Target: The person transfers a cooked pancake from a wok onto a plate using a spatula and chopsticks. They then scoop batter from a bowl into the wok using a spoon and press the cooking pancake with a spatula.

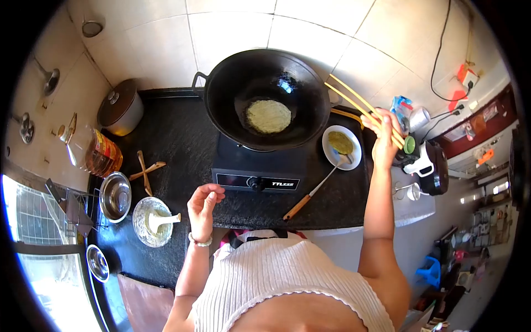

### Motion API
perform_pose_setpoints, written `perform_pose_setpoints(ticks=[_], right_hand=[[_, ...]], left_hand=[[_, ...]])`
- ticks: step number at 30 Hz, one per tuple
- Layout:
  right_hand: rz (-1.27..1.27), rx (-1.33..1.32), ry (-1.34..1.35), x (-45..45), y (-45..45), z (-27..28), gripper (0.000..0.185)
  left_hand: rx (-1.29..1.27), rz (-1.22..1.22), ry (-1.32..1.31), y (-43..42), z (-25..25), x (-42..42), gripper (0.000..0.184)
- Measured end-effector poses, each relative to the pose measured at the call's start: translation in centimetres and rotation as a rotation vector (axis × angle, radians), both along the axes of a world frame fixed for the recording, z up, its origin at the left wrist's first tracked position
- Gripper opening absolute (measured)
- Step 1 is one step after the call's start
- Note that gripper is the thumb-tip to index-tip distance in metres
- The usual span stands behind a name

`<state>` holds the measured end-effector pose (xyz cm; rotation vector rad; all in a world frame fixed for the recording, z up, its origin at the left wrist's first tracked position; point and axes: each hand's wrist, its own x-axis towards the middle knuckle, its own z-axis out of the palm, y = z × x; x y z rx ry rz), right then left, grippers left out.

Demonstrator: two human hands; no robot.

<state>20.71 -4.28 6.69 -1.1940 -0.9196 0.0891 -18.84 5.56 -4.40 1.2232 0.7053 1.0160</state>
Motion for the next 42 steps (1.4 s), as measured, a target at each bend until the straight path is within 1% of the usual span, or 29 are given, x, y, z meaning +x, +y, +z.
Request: perform_pose_setpoints(ticks=[4,5,6,8,10,11,12,14,15,18,19,20,22,23,26,27,30,31,32,34,35,36,38,39,41,42], right_hand=[[-0.061,0.059,0.039,-2.4,-3.2,-1.3,0.036],[-0.101,0.102,-0.060,-4.4,-3.7,-2.2,0.036],[-0.068,0.132,-0.200,-6.8,-4.0,-2.7,0.037],[0.029,0.122,-0.421,-10.7,-4.8,-4.3,0.034],[0.194,0.111,-0.606,-14.3,-5.5,-5.9,0.031],[0.261,0.184,-0.570,-16.2,-5.1,-6.8,0.031],[0.326,0.259,-0.533,-17.4,-5.0,-7.5,0.031],[0.419,0.118,-0.502,-18.2,-6.0,-6.8,0.033],[0.432,0.114,-0.495,-18.1,-6.3,-7.1,0.033],[0.402,0.083,-0.556,-17.1,-7.2,-7.6,0.034],[0.386,0.109,-0.594,-16.7,-7.3,-7.9,0.031],[0.360,0.095,-0.618,-16.7,-7.7,-8.2,0.032],[0.310,0.070,-0.664,-16.8,-8.3,-8.8,0.035],[0.336,0.094,-0.632,-16.6,-8.4,-9.0,0.039],[0.276,-0.016,-0.531,-16.8,-9.5,-9.7,0.040],[0.239,-0.034,-0.536,-16.8,-9.6,-9.9,0.035],[0.224,-0.211,-0.452,-17.0,-9.5,-9.8,0.028],[0.163,-0.187,-0.510,-16.8,-9.4,-10.7,0.026],[0.183,-0.245,-0.452,-16.7,-9.6,-11.4,0.026],[0.231,-0.360,-0.334,-16.6,-10.3,-12.8,0.025],[0.224,-0.347,-0.246,-16.8,-10.4,-13.5,0.025],[0.240,-0.334,-0.227,-16.7,-10.4,-13.6,0.024],[0.272,-0.311,-0.190,-16.8,-10.4,-13.8,0.022],[0.282,-0.312,-0.157,-17.0,-10.2,-13.6,0.016],[0.284,-0.298,-0.178,-16.8,-9.6,-13.1,0.013],[0.284,-0.292,-0.189,-16.5,-9.2,-12.6,0.012]], left_hand=[[-0.042,-0.043,0.024,-1.3,-0.4,1.1,0.023],[-0.098,-0.102,-0.012,-1.8,-0.1,1.8,0.020],[-0.092,-0.194,0.012,-2.4,0.0,2.5,0.023],[-0.028,-0.424,-0.033,-3.5,0.3,4.5,0.037],[0.015,-0.668,-0.113,-4.3,1.2,6.8,0.064],[-0.031,-0.773,-0.166,-4.9,1.7,7.7,0.081],[-0.118,-0.865,-0.235,-5.5,2.9,8.7,0.088],[-0.101,-0.909,-0.292,-6.0,3.5,10.1,0.088],[-0.112,-0.891,-0.289,-6.3,3.8,10.4,0.082],[-0.079,-0.945,-0.225,-6.2,3.5,11.1,0.075],[-0.068,-0.935,-0.241,-6.6,3.6,11.1,0.068],[-0.076,-0.970,-0.256,-6.7,3.7,11.1,0.062],[-0.147,-1.012,-0.270,-7.2,4.2,11.0,0.058],[-0.154,-1.000,-0.270,-7.5,4.0,11.0,0.054],[-0.175,-0.967,-0.268,-7.7,4.0,11.1,0.052],[-0.160,-0.926,-0.281,-7.9,3.6,11.0,0.050],[-0.251,-0.777,-0.277,-8.1,3.1,10.7,0.047],[-0.335,-0.751,-0.312,-7.7,3.1,10.4,0.045],[-0.304,-0.597,-0.260,-7.7,3.3,10.1,0.044],[-0.325,-0.553,-0.337,-6.4,3.5,9.3,0.042],[-0.330,-0.474,-0.308,-6.1,3.8,8.9,0.041],[-0.291,-0.419,-0.308,-5.5,3.4,8.6,0.040],[-0.292,-0.375,-0.295,-5.0,3.1,8.1,0.039],[-0.281,-0.358,-0.246,-4.9,3.0,8.0,0.038],[-0.255,-0.329,-0.150,-4.6,3.0,7.9,0.036],[-0.268,-0.303,-0.157,-4.4,3.2,7.9,0.036]])
